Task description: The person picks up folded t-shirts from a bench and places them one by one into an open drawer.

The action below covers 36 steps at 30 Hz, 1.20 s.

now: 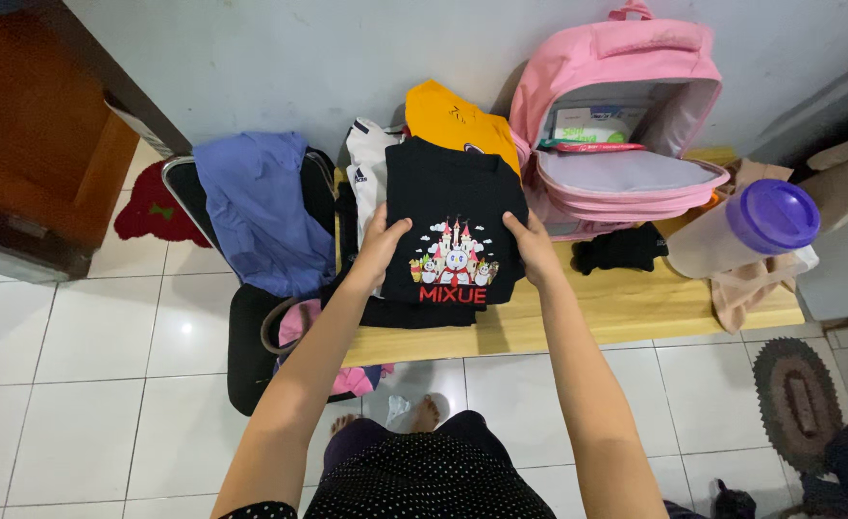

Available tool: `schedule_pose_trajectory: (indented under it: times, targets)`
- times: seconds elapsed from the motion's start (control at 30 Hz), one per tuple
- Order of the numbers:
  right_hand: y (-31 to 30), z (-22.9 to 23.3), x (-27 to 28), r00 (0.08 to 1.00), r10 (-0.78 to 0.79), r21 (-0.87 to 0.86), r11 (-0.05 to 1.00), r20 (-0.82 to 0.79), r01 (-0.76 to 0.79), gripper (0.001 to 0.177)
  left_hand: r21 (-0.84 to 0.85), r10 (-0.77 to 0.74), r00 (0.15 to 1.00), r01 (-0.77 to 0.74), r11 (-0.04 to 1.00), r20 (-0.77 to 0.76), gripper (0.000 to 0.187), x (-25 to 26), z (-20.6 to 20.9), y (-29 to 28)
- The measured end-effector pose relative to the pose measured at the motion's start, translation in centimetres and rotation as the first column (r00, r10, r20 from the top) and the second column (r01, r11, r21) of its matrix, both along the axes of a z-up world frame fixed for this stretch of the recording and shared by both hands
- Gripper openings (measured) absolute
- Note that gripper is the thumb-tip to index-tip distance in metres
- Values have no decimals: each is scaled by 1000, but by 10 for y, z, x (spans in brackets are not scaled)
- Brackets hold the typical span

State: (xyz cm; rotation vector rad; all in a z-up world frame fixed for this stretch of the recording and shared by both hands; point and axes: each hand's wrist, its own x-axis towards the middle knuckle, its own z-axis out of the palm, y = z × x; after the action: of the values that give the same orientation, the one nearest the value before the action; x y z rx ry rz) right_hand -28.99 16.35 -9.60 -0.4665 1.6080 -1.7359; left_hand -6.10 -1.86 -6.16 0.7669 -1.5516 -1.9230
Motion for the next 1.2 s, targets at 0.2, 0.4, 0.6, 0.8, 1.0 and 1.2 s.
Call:
schedule_pose_trajectory:
  times: [0.2, 0.4, 0.6, 0.8, 1.0, 1.2]
  targets:
    - [2, 36, 23, 992, -36, -77, 996, 124, 46, 46, 107, -60, 987, 76, 991, -151, 56, 8, 0, -1]
    - [-9, 60, 55, 986, -22, -178, 983, 165, 52, 49, 127, -31, 974, 60, 990, -225, 58, 38, 12, -4]
    - [-30, 61, 91, 984, 27, -213, 977, 179, 12, 50, 61, -17, 970, 33, 998, -242, 53, 90, 27, -16]
    - [-61, 68, 139, 988, 86, -219, 974, 127, -57, 54, 95, 65, 961, -41, 995, -270, 56, 150, 37, -24]
    - [-88, 73, 191, 988, 138, -182, 975, 71, -124, 53, 41, 106, 950, -98, 994, -294, 51, 210, 34, -38]
    - [-108, 84, 250, 972, 216, -190, 962, 94, -195, 52, 76, 152, 925, -134, 988, -348, 50, 277, 40, -42]
